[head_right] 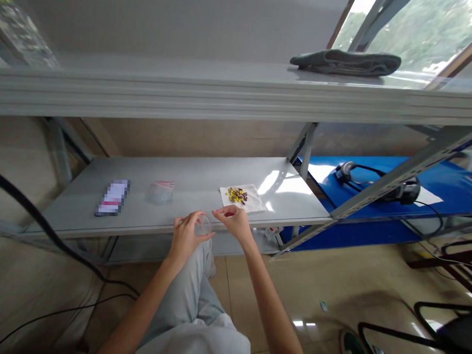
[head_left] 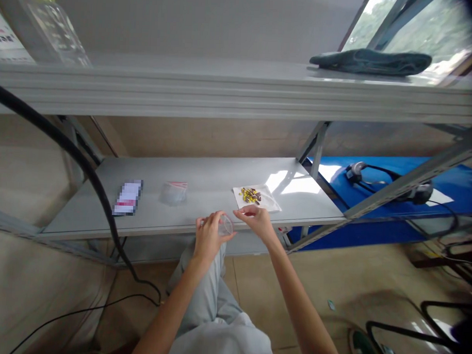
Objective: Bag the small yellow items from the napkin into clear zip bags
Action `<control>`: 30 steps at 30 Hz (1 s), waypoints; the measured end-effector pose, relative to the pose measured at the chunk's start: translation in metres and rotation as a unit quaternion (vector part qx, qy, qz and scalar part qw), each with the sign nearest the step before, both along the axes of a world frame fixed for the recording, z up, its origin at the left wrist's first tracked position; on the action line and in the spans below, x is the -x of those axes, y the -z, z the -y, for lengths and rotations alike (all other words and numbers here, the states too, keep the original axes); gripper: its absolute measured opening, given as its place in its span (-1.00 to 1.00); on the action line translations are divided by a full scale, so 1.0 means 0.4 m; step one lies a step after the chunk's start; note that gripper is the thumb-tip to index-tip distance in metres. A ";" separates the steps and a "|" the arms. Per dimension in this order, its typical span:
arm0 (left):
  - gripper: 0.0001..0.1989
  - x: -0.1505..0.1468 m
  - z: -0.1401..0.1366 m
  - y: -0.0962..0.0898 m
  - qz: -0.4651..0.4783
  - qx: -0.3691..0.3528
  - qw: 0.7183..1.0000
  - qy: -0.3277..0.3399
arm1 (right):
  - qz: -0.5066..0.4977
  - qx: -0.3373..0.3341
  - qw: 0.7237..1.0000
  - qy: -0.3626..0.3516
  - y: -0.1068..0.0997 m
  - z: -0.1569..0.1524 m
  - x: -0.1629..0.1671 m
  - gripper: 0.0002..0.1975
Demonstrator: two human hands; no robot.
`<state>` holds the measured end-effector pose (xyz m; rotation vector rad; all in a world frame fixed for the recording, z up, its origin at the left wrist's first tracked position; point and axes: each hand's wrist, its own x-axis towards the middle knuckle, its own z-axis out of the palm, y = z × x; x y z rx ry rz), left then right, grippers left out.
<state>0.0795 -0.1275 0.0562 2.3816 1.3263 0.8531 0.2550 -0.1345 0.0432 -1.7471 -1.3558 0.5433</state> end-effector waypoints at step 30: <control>-0.82 0.002 0.023 -0.005 0.185 -0.017 0.982 0.015 | 0.189 0.023 0.978 0.081 0.157 -0.042 -0.089 -0.74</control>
